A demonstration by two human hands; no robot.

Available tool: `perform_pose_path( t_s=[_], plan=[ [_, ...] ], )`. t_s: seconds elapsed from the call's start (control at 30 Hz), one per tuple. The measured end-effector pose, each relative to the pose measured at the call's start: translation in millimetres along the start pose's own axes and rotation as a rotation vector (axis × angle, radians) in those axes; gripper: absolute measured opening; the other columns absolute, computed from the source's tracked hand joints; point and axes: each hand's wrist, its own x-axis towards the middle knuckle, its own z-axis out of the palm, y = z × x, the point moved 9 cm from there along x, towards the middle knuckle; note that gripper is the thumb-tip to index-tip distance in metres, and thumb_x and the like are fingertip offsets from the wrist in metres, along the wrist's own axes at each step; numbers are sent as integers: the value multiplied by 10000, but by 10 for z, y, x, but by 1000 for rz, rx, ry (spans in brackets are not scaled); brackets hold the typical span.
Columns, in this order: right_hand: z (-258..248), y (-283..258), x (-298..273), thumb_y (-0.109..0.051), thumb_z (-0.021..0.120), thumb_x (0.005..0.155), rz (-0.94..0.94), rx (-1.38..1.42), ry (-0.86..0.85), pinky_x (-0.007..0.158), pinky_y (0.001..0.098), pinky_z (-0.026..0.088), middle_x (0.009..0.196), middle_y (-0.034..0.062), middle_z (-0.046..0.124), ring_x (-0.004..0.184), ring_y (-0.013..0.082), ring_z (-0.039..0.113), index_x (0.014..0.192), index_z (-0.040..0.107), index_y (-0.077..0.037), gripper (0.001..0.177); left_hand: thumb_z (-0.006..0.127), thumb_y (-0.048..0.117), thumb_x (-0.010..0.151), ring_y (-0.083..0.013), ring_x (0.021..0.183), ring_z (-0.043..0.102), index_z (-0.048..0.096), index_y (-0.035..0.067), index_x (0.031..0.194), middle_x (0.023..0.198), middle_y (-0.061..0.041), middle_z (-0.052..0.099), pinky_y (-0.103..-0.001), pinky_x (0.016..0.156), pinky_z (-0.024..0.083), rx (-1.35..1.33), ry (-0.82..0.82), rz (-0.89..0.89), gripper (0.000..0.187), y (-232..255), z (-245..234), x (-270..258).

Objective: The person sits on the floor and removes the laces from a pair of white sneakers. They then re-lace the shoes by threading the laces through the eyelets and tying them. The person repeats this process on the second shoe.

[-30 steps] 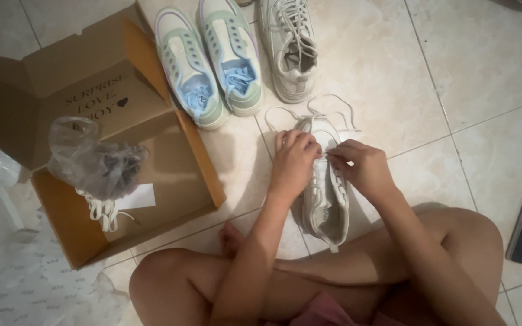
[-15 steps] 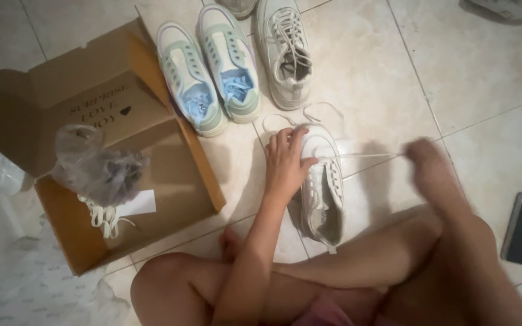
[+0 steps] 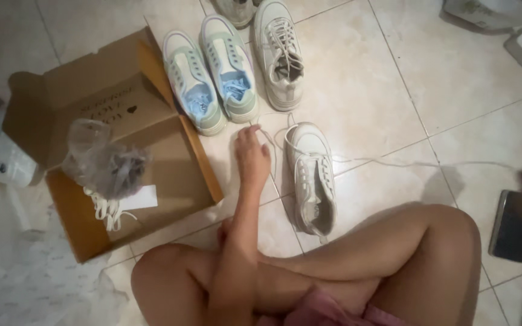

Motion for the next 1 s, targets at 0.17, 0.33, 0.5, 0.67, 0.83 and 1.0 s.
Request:
perform_pose_path(
  t_s=[0.17,0.33,0.5,0.67,0.83,1.0],
  plan=[
    [282,-439,-17,-65,676,1106,9,243,34,790,372,581,933,182,738,862,243,727,1057,691,75,149,836,242,748,-401,1051,587,628,-7,1022,1080,-210,638,-499,920,474,158,-161,-121,425,-263,351,-386],
    [163,-603,-92,58,579,1088,9,793,156,796,317,606,944,198,713,816,210,715,1007,645,124,123,684,2,805,-371,1014,649,658,22,943,1046,-195,670,-436,868,549,357,-159,-59,142,-432,689,-732],
    [-422,-303,-79,45,532,1159,-144,1001,370,812,296,589,976,144,651,824,190,648,1121,532,65,43,638,61,910,-397,941,667,643,-4,987,976,-219,686,-485,821,538,287,-175,-187,101,-461,249,-797],
    [-974,-440,135,-60,522,1191,-137,1246,446,793,248,533,1075,49,625,922,130,634,1188,552,-31,42,653,75,904,-408,854,654,655,-26,916,885,-215,676,-504,767,502,91,156,151,102,675,-1223,-565],
    [-1553,-1735,117,-5,525,1223,-484,1237,431,876,305,573,1068,113,612,939,204,635,1197,542,12,35,716,104,965,-310,843,705,712,-11,1014,951,-158,702,-388,742,561,-308,233,403,125,1906,-2244,-219],
    [-1947,-2200,216,-25,609,1202,-604,1481,492,848,324,586,1103,176,677,927,242,679,1165,537,-26,81,767,62,948,-180,852,733,754,19,1048,1007,-98,746,-288,768,597,-485,365,521,110,2563,-2851,-213]
  ],
)
